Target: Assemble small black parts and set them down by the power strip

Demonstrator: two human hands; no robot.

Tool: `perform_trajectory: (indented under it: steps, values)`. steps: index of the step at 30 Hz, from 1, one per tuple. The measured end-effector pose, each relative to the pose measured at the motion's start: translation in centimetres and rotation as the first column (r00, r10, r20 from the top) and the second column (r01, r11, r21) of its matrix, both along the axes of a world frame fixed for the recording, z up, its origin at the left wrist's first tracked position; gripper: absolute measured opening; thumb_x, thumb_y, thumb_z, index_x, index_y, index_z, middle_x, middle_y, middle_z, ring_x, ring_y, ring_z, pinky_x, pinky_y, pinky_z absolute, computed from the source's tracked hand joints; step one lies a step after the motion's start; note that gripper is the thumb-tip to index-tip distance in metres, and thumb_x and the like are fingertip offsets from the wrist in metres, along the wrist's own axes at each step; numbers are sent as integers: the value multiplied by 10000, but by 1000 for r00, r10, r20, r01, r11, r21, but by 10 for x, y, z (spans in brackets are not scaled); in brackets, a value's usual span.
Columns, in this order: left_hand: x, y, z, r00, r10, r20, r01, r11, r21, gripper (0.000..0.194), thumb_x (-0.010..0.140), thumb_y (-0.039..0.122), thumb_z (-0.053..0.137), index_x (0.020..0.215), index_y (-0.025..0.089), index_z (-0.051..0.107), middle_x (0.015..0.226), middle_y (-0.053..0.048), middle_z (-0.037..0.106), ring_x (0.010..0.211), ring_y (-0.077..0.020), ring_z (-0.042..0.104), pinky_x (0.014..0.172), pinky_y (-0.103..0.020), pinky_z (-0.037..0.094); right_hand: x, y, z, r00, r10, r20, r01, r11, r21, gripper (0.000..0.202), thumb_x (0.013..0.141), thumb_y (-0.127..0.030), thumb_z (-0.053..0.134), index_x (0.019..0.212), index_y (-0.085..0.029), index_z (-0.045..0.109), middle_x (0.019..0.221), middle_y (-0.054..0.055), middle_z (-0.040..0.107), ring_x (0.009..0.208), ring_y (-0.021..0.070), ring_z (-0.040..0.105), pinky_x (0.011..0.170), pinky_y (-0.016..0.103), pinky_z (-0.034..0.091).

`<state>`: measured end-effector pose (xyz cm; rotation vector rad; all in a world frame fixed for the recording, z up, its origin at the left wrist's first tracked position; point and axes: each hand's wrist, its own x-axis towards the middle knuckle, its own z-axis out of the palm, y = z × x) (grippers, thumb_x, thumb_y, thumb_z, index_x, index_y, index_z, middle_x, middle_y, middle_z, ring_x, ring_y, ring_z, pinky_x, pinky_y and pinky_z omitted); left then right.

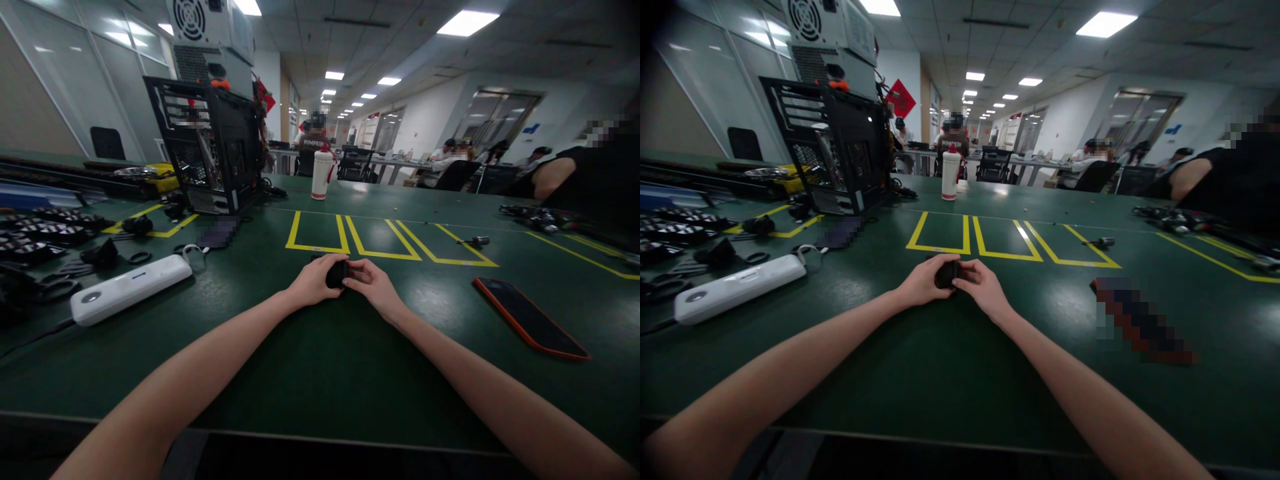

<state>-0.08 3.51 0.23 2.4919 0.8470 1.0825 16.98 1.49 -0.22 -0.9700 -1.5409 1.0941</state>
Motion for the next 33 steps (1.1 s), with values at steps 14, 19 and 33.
perform_trajectory:
  steps: [14, 19, 33]
  values:
    - [0, -3, 2, 1000, 2, -3, -2, 1000, -16, 636, 600, 157, 627, 1176, 221, 365, 1174, -52, 485, 1083, -222, 467, 928, -384, 380, -1, 4, -1, 1000, -10, -6, 10, 999, -41, 375, 635, -258, 662, 984, -199, 536, 988, 45, 600, 898, 177, 585, 856, 378, 444]
    - [1, -3, 2, 1000, -15, 9, 15, 1000, -6, 625, 604, 149, 618, 1173, 212, 367, 1183, -56, 479, 1099, -214, 454, 945, -376, 365, -2, 6, -4, 998, 40, -55, -40, 999, -4, 322, 635, -227, 661, 930, -198, 537, 993, 27, 597, 947, 165, 570, 895, 363, 422]
    - [1, -2, 1, 1000, -5, 3, 5, 1000, 8, 616, 612, 154, 613, 1173, 212, 364, 1173, -54, 481, 1092, -210, 456, 938, -362, 368, -2, 0, -4, 997, 42, -63, -40, 998, 38, 346, 606, -212, 678, 916, -220, 524, 991, 10, 577, 952, 164, 559, 900, 369, 414]
